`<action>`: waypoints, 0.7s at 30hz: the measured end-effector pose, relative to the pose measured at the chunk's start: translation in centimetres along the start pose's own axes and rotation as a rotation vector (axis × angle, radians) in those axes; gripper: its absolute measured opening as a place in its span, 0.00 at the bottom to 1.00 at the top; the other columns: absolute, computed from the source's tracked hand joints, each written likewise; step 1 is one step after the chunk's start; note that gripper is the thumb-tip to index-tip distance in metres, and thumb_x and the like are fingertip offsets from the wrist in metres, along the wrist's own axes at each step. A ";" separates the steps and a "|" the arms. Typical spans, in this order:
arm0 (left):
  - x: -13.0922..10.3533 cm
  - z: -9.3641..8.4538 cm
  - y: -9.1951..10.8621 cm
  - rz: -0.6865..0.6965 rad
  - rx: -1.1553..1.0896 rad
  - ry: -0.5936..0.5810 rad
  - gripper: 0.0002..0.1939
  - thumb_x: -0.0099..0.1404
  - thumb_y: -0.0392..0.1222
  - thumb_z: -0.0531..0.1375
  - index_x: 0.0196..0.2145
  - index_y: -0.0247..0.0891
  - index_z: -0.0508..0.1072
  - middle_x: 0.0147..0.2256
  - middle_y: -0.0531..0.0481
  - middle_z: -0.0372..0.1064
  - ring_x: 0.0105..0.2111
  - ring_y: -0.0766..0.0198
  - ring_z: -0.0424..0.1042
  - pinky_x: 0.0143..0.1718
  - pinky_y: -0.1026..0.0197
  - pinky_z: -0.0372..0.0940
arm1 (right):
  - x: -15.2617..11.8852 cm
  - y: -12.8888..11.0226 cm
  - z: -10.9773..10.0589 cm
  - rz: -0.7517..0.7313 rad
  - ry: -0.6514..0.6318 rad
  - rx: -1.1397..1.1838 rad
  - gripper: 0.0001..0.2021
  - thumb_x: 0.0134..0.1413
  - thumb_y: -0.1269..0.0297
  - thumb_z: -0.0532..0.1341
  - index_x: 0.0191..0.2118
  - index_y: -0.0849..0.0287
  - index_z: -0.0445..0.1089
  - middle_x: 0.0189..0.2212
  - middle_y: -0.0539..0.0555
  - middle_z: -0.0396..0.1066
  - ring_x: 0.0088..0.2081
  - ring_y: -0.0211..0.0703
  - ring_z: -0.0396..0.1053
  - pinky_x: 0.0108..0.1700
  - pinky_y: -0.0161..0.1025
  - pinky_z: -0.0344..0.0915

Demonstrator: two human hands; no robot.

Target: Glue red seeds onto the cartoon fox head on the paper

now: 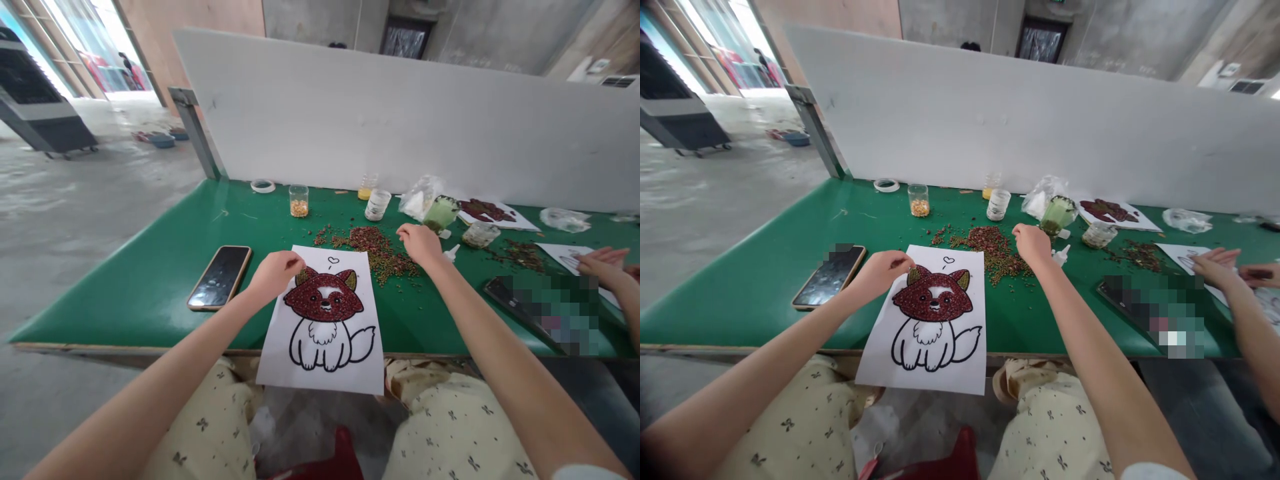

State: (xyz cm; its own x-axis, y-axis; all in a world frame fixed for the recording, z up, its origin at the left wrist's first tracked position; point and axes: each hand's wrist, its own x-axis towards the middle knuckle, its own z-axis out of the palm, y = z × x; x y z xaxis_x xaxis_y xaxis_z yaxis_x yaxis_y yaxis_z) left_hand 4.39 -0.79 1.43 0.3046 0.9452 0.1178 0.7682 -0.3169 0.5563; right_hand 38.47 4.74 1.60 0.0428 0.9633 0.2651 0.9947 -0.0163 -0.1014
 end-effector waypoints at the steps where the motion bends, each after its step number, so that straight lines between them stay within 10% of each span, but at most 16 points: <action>1: 0.0 0.1 0.0 -0.007 0.002 -0.012 0.17 0.62 0.45 0.50 0.27 0.35 0.75 0.23 0.51 0.69 0.23 0.66 0.62 0.23 0.64 0.50 | 0.4 0.2 0.2 -0.002 -0.020 -0.011 0.12 0.56 0.67 0.52 0.39 0.56 0.73 0.35 0.55 0.75 0.35 0.44 0.69 0.33 0.37 0.58; 15: -0.6 1.1 1.1 -0.001 -0.124 -0.073 0.09 0.56 0.43 0.59 0.23 0.38 0.75 0.25 0.51 0.73 0.24 0.66 0.67 0.26 0.65 0.57 | 2.4 2.0 3.8 -0.202 -0.152 -0.022 0.20 0.56 0.73 0.50 0.52 0.57 0.67 0.53 0.56 0.66 0.47 0.49 0.67 0.43 0.40 0.62; 21: -0.8 1.1 1.2 -0.002 -0.150 -0.086 0.10 0.58 0.44 0.57 0.26 0.38 0.75 0.23 0.52 0.71 0.23 0.67 0.66 0.25 0.65 0.57 | 3.3 1.5 4.4 -0.112 -0.124 -0.049 0.14 0.57 0.68 0.52 0.46 0.55 0.71 0.41 0.55 0.74 0.39 0.47 0.70 0.36 0.38 0.61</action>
State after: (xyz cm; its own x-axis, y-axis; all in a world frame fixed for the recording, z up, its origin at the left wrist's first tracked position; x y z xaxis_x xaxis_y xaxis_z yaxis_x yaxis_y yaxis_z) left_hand 5.72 -2.03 1.08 0.3551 0.9335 0.0496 0.6779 -0.2937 0.6740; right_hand 39.67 9.10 -1.93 -0.0778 0.9854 0.1515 0.9961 0.0833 -0.0300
